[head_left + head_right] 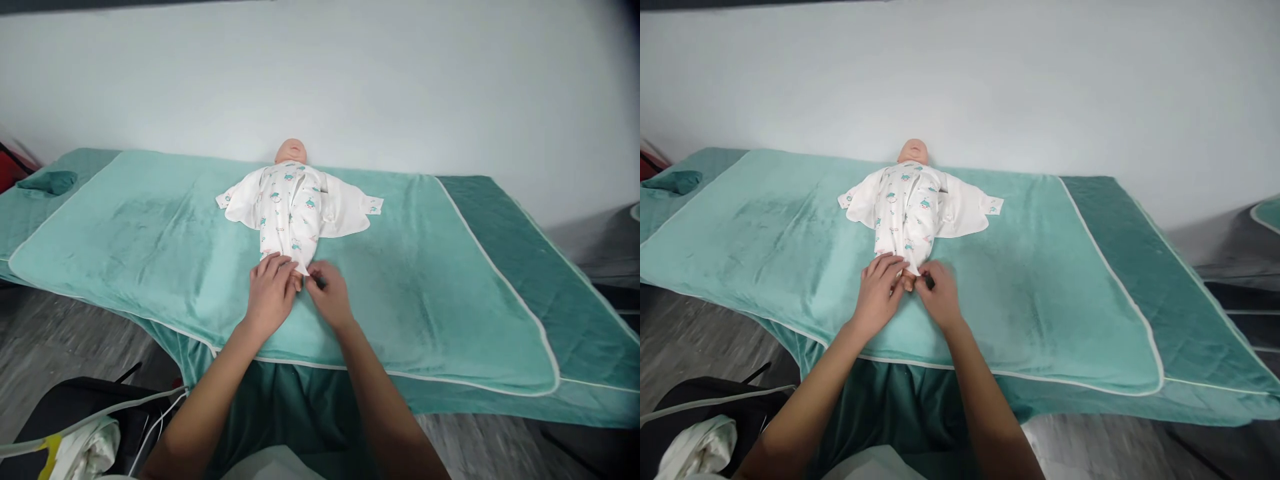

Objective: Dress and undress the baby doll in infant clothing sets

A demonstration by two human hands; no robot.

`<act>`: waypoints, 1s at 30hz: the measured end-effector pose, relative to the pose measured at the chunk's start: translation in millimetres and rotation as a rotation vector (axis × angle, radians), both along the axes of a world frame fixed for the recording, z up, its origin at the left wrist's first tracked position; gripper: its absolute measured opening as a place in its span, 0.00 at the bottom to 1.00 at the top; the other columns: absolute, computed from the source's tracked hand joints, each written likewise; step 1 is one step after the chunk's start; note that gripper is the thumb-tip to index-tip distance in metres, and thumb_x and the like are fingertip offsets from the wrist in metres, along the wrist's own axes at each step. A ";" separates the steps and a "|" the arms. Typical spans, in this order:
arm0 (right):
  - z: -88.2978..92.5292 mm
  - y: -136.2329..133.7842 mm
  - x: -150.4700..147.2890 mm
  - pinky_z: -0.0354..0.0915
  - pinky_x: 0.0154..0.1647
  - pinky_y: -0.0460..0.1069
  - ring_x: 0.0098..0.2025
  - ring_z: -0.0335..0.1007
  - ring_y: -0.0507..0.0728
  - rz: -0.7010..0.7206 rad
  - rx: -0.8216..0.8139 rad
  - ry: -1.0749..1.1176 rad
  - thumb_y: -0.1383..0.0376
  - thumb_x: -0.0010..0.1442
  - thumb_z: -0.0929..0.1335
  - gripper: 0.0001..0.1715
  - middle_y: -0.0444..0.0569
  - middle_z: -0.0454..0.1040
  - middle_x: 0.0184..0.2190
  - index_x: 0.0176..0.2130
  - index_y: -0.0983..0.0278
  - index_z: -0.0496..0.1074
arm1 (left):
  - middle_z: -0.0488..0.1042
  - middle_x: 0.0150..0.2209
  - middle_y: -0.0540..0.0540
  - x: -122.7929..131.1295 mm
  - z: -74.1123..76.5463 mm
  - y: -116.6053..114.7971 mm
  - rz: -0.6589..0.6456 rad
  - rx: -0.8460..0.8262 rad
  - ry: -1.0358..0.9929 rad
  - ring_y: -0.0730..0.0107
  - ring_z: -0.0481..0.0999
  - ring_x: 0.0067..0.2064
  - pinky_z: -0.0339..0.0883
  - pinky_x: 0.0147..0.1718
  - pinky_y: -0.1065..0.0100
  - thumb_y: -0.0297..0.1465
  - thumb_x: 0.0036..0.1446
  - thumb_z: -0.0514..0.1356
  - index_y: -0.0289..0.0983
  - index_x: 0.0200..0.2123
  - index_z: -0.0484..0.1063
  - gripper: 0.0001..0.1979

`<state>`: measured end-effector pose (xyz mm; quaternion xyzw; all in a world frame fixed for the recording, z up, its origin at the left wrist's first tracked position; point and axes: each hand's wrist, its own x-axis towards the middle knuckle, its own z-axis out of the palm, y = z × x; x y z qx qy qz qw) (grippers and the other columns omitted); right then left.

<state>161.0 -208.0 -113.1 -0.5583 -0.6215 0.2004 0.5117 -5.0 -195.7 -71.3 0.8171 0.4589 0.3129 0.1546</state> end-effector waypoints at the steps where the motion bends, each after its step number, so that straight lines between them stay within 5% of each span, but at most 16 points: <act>1: 2.3 -2.9 0.7 0.67 0.42 0.53 0.37 0.68 0.57 0.050 -0.004 0.099 0.67 0.61 0.66 0.03 0.45 0.71 0.32 0.34 0.59 0.67 | 0.77 0.58 0.44 -0.2 2.8 0.6 -0.006 -0.029 -0.019 0.53 0.68 0.66 0.61 0.58 0.52 0.29 0.67 0.57 0.42 0.54 0.74 0.14; 5: 17.6 -15.7 0.6 0.67 0.41 0.51 0.36 0.68 0.55 0.117 0.027 0.295 0.67 0.61 0.67 0.05 0.44 0.69 0.32 0.34 0.59 0.66 | 0.78 0.55 0.46 4.0 13.9 0.0 -0.008 -0.126 -0.075 0.57 0.73 0.59 0.62 0.54 0.54 0.29 0.64 0.62 0.43 0.51 0.74 0.13; 11: 46.7 -22.7 3.2 0.68 0.42 0.53 0.38 0.71 0.56 0.114 0.084 0.131 0.69 0.61 0.67 0.04 0.45 0.72 0.34 0.36 0.58 0.69 | 0.80 0.45 0.48 17.1 19.2 -6.0 0.028 -0.112 -0.086 0.59 0.76 0.51 0.60 0.52 0.54 0.25 0.60 0.61 0.43 0.42 0.73 0.09; 16: 39.3 -27.0 9.8 0.68 0.39 0.52 0.36 0.71 0.56 0.140 0.056 0.093 0.71 0.60 0.66 0.07 0.44 0.72 0.33 0.36 0.58 0.68 | 0.79 0.40 0.48 13.7 13.1 -6.0 0.032 -0.043 -0.101 0.60 0.77 0.46 0.62 0.50 0.55 0.26 0.65 0.57 0.42 0.39 0.71 0.05; 23: 28.3 -40.4 17.0 0.68 0.39 0.51 0.36 0.71 0.55 0.214 -0.002 -0.031 0.75 0.57 0.66 0.11 0.44 0.72 0.33 0.36 0.58 0.68 | 0.79 0.42 0.45 -4.7 0.9 -20.3 -0.160 0.214 -0.098 0.61 0.76 0.46 0.66 0.52 0.55 0.24 0.67 0.56 0.40 0.46 0.70 0.08; 27: 41.8 -37.4 34.4 0.68 0.40 0.51 0.37 0.72 0.55 0.387 -0.143 -0.075 0.71 0.63 0.67 0.07 0.44 0.74 0.35 0.37 0.58 0.70 | 0.78 0.37 0.47 -12.6 4.1 -18.3 -0.212 0.116 -0.238 0.63 0.76 0.42 0.68 0.45 0.58 0.25 0.64 0.58 0.41 0.40 0.71 0.05; 30: 51.2 -17.4 51.5 0.68 0.40 0.51 0.36 0.72 0.55 0.382 -0.184 0.046 0.63 0.67 0.68 0.05 0.45 0.75 0.33 0.37 0.59 0.72 | 0.78 0.36 0.47 -18.1 6.9 10.6 -0.140 -0.012 -0.410 0.65 0.77 0.41 0.69 0.43 0.61 0.28 0.66 0.58 0.41 0.37 0.73 0.05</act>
